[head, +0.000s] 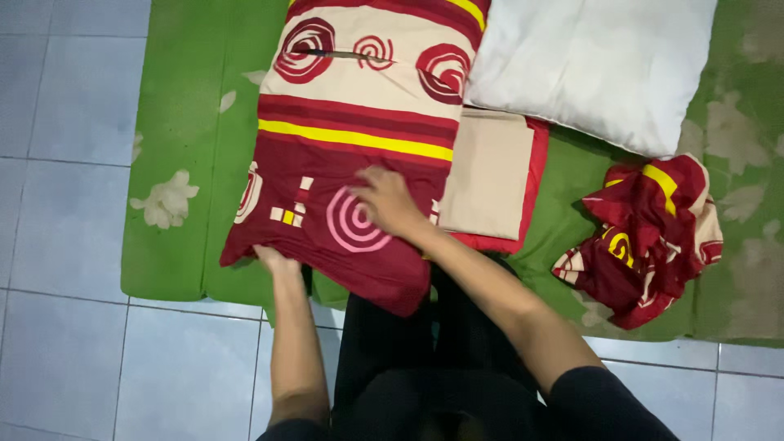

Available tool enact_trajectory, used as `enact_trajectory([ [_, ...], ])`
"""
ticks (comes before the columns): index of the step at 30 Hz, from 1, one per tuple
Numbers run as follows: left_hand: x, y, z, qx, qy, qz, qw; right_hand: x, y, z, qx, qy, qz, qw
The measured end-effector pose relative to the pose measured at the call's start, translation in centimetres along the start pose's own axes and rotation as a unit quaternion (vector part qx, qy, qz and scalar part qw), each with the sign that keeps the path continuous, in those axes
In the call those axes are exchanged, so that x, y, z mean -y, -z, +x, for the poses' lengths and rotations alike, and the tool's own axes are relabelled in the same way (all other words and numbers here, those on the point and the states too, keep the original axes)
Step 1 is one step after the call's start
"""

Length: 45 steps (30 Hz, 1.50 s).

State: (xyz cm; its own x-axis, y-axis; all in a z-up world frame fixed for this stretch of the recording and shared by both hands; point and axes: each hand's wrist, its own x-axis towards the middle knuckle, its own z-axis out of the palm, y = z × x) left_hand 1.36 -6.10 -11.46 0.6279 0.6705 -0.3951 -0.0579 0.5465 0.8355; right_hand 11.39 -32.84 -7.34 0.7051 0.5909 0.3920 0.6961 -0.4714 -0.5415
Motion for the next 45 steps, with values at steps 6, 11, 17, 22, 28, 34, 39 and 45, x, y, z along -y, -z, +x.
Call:
enact_trajectory([
  [6, 1.8, -6.3, -10.7, 0.014, -0.309, 0.462, 0.831, -11.9, 1.1, -1.7, -0.24, -0.376, -0.057, 0.893],
  [11, 5.9, -12.0, -18.2, 0.273, -0.118, 0.754, 0.586, -16.1, 1.2, 0.5, -0.256, -0.429, 0.411, 0.763],
  [17, 9.3, -9.0, -8.8, 0.206, -0.398, 0.608, 0.655, -8.8, 2.7, 2.1, -0.237, -0.327, 0.389, 0.828],
  [22, 8.5, -0.9, -1.2, 0.197, -0.468, 0.589, 0.629, 0.2, 1.7, -1.4, -0.192, -0.236, 0.43, 0.85],
  [28, 0.1, 3.7, 9.3, 0.133, -0.623, 0.637, 0.433, 4.7, -5.0, -8.2, -0.038, -0.333, 0.386, 0.859],
  [34, -2.5, -2.8, 10.7, 0.146, -0.403, 0.774, 0.467, 4.7, -3.7, -10.9, 0.106, -0.293, 0.465, 0.829],
  [39, 5.8, -9.0, -4.2, 0.013, -0.308, 0.521, 0.796, -5.6, 7.7, -7.3, -0.13, -0.358, 0.193, 0.904],
  [45, 14.6, -14.4, -13.6, -0.037, 0.089, -0.036, 0.995, -17.4, 12.9, -1.0, -0.222, -0.431, 0.045, 0.873],
])
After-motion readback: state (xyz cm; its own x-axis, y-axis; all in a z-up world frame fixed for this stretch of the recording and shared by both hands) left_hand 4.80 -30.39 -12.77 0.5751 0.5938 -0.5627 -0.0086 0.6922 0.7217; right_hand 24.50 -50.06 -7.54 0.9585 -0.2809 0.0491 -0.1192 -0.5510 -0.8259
